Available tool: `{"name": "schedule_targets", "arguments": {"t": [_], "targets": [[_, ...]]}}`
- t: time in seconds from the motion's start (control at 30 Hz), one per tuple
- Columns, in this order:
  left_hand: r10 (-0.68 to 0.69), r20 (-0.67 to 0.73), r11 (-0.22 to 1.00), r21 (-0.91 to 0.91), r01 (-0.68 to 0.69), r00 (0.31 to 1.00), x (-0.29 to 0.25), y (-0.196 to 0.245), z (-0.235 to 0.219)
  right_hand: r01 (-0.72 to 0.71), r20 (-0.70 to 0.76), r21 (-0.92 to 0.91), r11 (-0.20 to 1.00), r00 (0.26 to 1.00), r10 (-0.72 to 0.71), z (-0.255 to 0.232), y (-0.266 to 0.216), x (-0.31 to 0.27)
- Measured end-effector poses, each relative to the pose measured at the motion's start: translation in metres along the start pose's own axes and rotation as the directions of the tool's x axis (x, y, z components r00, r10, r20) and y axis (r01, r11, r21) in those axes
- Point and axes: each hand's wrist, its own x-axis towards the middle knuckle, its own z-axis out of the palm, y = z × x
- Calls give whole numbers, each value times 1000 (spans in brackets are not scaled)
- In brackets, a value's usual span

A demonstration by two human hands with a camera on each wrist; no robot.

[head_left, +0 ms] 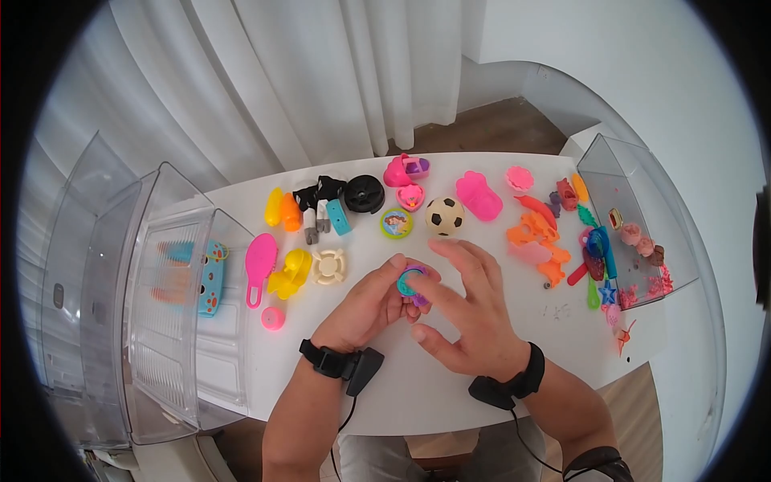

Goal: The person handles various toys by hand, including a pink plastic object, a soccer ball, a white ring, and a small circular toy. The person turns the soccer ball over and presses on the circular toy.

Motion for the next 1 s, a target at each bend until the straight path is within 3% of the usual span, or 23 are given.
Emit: {"name": "schedule_targets", "arguments": {"t": [0.17, 0.27, 0.4, 0.57, 0.67, 0.87, 1.0], "targets": [[-1, 11, 1000, 4, 1, 1000, 0, -1, -1, 91, 43, -19, 996, 995, -90, 0, 7, -4], [-5, 1, 1000, 6, 5, 1000, -1, 1, 1, 16, 23, -2, 1000, 1000, -16, -1, 1, 0], [7, 14, 1000, 6, -7, 1000, 1, -1, -2, 87, 53, -22, 996, 995, -85, 0, 6, -3], [-2, 14, 1000, 5, 2, 1000, 0, -1, -1, 3, 21, -3, 1000, 1000, -3, 0, -1, 0], [1, -10, 1000, 11, -1, 1000, 0, 0, 0, 97, 46, -25, 995, 994, -96, 1, 6, -4], [-9, -2, 1000, 7, 9, 1000, 0, 0, 1, 5, 28, -21, 1000, 1000, -5, 0, -1, -1], [-3, -5, 999, 53, 4, 1000, 0, 0, 2, 72, 18, -33, 997, 997, -72, -2, 5, -1]]}}
